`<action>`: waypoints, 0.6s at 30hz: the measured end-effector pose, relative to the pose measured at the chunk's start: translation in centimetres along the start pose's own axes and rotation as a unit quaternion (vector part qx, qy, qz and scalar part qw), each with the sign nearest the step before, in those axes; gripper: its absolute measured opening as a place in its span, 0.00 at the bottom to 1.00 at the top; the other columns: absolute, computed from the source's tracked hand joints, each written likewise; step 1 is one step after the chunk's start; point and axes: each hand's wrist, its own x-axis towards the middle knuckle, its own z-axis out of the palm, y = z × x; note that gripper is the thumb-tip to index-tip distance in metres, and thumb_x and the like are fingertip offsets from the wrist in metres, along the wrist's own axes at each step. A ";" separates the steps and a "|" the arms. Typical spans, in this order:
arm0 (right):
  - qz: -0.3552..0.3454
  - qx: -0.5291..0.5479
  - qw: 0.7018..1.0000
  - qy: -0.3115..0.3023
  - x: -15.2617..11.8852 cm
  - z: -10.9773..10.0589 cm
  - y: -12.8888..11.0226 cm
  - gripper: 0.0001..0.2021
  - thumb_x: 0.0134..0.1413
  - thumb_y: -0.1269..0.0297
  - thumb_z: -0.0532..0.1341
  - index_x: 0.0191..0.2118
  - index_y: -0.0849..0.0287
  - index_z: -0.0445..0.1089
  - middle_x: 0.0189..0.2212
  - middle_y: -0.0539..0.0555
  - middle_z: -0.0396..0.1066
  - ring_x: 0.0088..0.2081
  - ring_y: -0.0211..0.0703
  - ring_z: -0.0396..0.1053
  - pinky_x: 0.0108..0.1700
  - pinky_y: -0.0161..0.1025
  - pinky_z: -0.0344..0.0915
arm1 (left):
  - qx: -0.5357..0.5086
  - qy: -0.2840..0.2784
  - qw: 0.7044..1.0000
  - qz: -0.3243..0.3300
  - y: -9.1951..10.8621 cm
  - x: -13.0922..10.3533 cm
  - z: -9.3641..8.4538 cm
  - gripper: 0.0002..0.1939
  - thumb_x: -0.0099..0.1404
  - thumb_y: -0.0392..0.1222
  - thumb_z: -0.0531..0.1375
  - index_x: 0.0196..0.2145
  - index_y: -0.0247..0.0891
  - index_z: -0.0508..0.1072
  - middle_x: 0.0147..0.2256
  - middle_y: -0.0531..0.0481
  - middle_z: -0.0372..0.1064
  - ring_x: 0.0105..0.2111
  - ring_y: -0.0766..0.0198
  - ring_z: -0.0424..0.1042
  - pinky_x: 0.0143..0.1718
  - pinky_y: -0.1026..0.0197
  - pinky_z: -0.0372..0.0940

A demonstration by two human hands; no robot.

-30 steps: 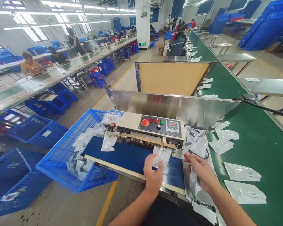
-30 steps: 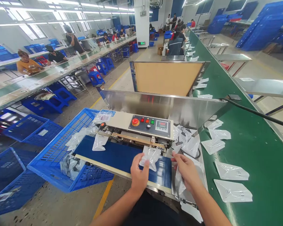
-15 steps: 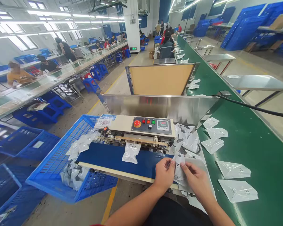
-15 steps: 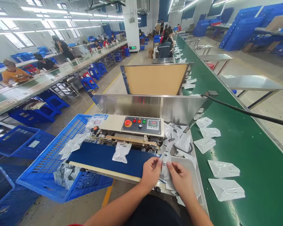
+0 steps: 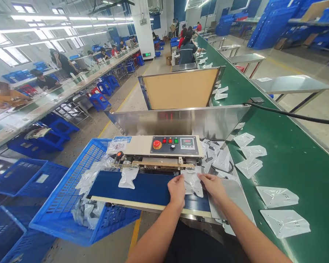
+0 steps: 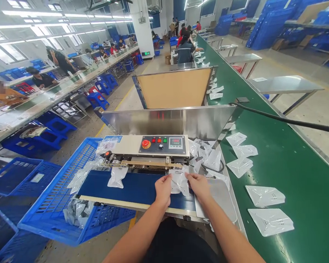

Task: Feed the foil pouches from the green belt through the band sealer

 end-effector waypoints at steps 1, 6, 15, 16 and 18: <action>-0.001 0.008 1.000 -0.013 -0.3 0.6 0.1 0.23 0.40 0.42 0.79 0.30 0.57 0.80 0.23 0.51 0.74 0.28 0.44 0.73 0.33 0.40 0.72 | -0.004 -0.002 1.000 0.010 0.7 0.2 -1.0 0.30 0.52 0.64 0.77 0.36 0.31 0.86 0.33 0.39 0.83 0.33 0.54 0.80 0.39 0.54 0.75; -0.066 0.016 0.998 0.011 -4.8 -3.1 5.0 0.29 0.49 0.34 0.74 0.41 0.57 0.84 0.30 0.55 0.82 0.33 0.51 0.79 0.35 0.43 0.74 | 0.188 0.045 0.959 0.206 3.7 -1.9 -6.6 0.31 0.64 0.64 0.71 0.53 0.36 0.84 0.57 0.31 0.81 0.57 0.43 0.81 0.61 0.47 0.73; 0.141 -0.026 0.756 0.639 -27.3 -27.7 27.3 0.44 0.54 0.29 0.60 0.56 0.69 0.78 0.53 0.76 0.79 0.55 0.73 0.74 0.63 0.64 0.66 | 0.192 -0.164 0.909 0.333 4.4 -5.9 -0.4 0.25 0.73 0.60 0.66 0.56 0.38 0.81 0.48 0.42 0.82 0.38 0.52 0.85 0.52 0.42 0.80; 0.171 -0.035 0.730 0.661 -30.0 -29.5 29.7 0.45 0.53 0.33 0.62 0.60 0.73 0.75 0.57 0.80 0.76 0.59 0.77 0.71 0.65 0.65 0.63 | 0.191 -0.192 0.906 0.325 4.0 -6.8 1.4 0.25 0.72 0.60 0.66 0.54 0.38 0.81 0.46 0.43 0.82 0.36 0.53 0.84 0.51 0.42 0.81; 0.227 -0.085 0.692 0.680 -34.5 -32.1 34.1 0.44 0.56 0.40 0.63 0.66 0.76 0.72 0.61 0.82 0.73 0.65 0.77 0.67 0.67 0.61 0.61 | 0.192 -0.247 0.899 0.307 3.1 -8.8 4.7 0.24 0.71 0.60 0.68 0.52 0.37 0.82 0.42 0.45 0.82 0.34 0.55 0.83 0.50 0.43 0.81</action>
